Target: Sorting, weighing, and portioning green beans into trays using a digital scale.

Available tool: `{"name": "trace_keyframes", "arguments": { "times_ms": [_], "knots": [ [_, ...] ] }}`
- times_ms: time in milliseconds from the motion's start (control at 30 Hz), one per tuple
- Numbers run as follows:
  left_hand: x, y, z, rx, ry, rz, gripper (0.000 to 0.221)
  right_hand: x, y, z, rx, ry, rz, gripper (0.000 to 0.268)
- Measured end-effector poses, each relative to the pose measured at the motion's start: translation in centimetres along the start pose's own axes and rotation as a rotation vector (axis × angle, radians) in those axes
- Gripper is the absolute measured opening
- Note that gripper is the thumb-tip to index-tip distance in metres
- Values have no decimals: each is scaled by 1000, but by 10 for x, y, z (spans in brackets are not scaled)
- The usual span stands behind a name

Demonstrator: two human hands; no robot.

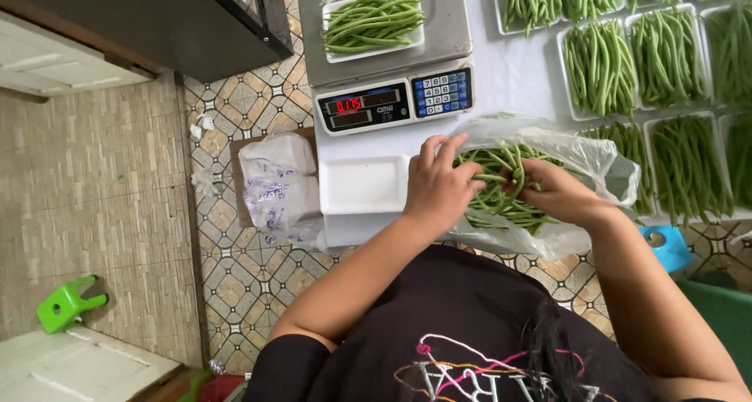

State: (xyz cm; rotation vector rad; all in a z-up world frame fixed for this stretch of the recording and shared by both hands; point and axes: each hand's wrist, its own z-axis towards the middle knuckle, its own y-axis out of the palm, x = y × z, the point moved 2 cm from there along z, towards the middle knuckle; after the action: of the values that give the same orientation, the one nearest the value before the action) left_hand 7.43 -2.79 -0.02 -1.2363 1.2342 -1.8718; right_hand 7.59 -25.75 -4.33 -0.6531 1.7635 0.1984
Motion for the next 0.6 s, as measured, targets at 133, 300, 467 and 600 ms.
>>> {"name": "trace_keyframes", "arguments": {
  "times_ms": [133, 300, 467, 600],
  "knots": [
    [4, 1, 3, 80, 24, 15, 34, 2, -6, -4, 8, 44, -78, 34],
    [11, -17, 5, 151, 50, 42, 73, -4, 4, -5, 25, 70, -97, 45],
    [17, -42, -1, 283, 282, -291, 40, 25, -7, -7, 39, 75, -95, 51],
    [38, -18, -27, -260, -349, -1063, 40, 38, -6, -16, 66, 87, -72, 42]
  ]
}}
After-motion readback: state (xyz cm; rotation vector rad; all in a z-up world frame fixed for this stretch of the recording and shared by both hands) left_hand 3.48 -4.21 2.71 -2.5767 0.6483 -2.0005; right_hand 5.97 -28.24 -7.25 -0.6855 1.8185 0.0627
